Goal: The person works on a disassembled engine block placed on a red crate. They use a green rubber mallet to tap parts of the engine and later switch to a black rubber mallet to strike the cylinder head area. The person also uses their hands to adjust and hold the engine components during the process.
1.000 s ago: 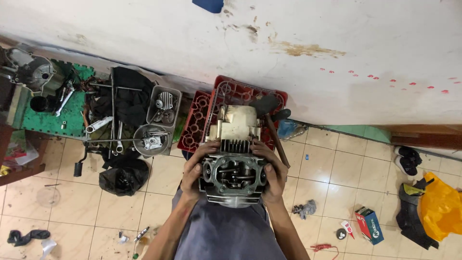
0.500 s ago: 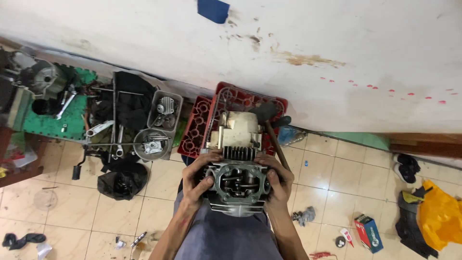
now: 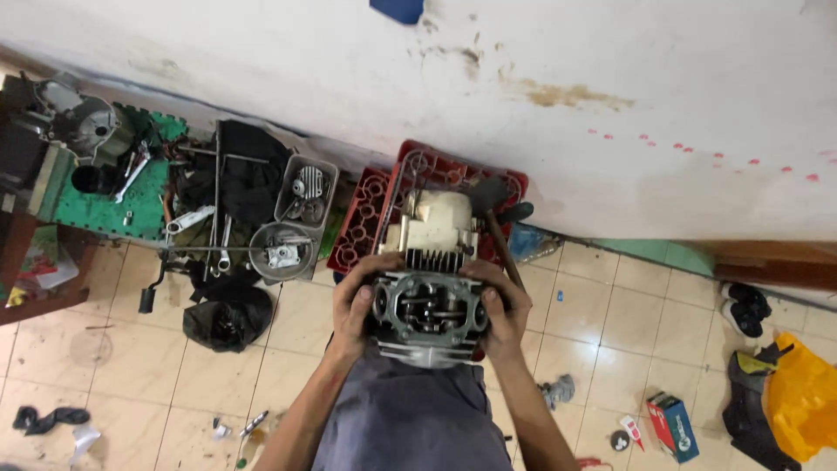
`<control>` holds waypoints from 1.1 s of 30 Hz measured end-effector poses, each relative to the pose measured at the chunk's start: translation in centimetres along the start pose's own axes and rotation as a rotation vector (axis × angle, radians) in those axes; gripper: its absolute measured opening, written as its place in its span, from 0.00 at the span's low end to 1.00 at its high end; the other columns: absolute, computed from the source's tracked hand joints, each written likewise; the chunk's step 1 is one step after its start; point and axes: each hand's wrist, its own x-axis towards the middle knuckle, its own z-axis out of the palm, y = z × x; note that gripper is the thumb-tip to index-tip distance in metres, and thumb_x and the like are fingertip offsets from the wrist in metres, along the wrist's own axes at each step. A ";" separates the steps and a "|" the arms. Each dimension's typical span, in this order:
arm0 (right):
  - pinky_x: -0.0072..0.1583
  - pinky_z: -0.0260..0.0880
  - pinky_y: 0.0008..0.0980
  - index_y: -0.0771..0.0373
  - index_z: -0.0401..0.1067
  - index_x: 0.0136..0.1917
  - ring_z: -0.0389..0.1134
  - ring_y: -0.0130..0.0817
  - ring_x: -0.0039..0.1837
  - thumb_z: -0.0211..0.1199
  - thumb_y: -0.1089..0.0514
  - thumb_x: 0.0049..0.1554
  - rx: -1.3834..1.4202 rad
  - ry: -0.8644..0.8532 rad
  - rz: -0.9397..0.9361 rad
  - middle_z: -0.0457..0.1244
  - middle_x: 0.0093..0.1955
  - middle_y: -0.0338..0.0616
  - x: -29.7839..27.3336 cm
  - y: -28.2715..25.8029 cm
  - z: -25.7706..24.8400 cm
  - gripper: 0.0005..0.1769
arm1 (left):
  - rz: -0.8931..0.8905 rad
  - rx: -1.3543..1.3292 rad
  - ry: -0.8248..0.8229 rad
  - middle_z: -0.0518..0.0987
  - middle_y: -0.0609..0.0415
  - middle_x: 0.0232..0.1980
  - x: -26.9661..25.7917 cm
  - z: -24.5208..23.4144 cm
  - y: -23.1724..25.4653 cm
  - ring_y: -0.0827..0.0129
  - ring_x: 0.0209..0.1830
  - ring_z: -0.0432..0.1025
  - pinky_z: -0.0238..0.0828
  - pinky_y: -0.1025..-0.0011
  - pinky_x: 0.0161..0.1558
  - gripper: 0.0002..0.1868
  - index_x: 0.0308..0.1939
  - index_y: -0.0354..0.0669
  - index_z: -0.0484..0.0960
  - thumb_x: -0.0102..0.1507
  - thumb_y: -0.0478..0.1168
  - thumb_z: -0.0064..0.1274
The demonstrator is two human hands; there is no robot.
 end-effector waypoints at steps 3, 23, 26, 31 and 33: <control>0.72 0.62 0.45 0.73 0.76 0.60 0.68 0.49 0.68 0.60 0.43 0.65 -0.172 -0.070 0.035 0.69 0.63 0.56 0.3 -2.5 -0.8 0.28 | 0.054 0.036 -0.017 0.74 0.41 0.66 -0.1 0.2 1.1 0.55 0.69 0.70 0.63 0.60 0.71 0.41 0.66 0.33 0.72 0.68 0.68 0.45; 0.72 0.53 0.66 0.56 0.58 0.75 0.51 0.61 0.74 0.81 0.38 0.35 -1.123 -0.846 -0.476 0.51 0.74 0.57 2.8 -11.5 3.4 0.61 | -0.413 0.361 -0.074 0.79 0.50 0.52 -3.0 -2.6 2.5 0.70 0.54 0.72 0.69 0.70 0.56 0.28 0.61 0.34 0.73 0.70 0.55 0.44; 0.72 0.53 0.70 0.57 0.65 0.71 0.51 0.63 0.76 0.78 0.42 0.38 -1.195 -0.805 -0.676 0.53 0.75 0.56 2.0 -10.5 3.5 0.50 | -0.415 0.367 -0.085 0.79 0.50 0.51 -2.5 -2.6 2.7 0.70 0.53 0.72 0.69 0.70 0.55 0.26 0.60 0.35 0.73 0.70 0.54 0.45; 0.74 0.53 0.72 0.60 0.72 0.69 0.51 0.65 0.78 0.77 0.46 0.47 -1.078 -0.867 -0.892 0.59 0.74 0.51 2.6 -9.2 2.3 0.40 | -0.367 0.358 -0.070 0.79 0.51 0.51 -3.5 -3.1 0.4 0.71 0.53 0.71 0.69 0.70 0.55 0.23 0.59 0.36 0.74 0.70 0.52 0.46; 0.74 0.52 0.73 0.62 0.71 0.68 0.49 0.70 0.79 0.76 0.50 0.48 -1.112 -0.921 -0.862 0.60 0.73 0.55 2.9 -9.7 2.0 0.37 | -0.298 0.293 0.000 0.79 0.51 0.49 -3.7 -2.5 -0.8 0.71 0.51 0.72 0.70 0.70 0.55 0.22 0.58 0.36 0.74 0.70 0.50 0.47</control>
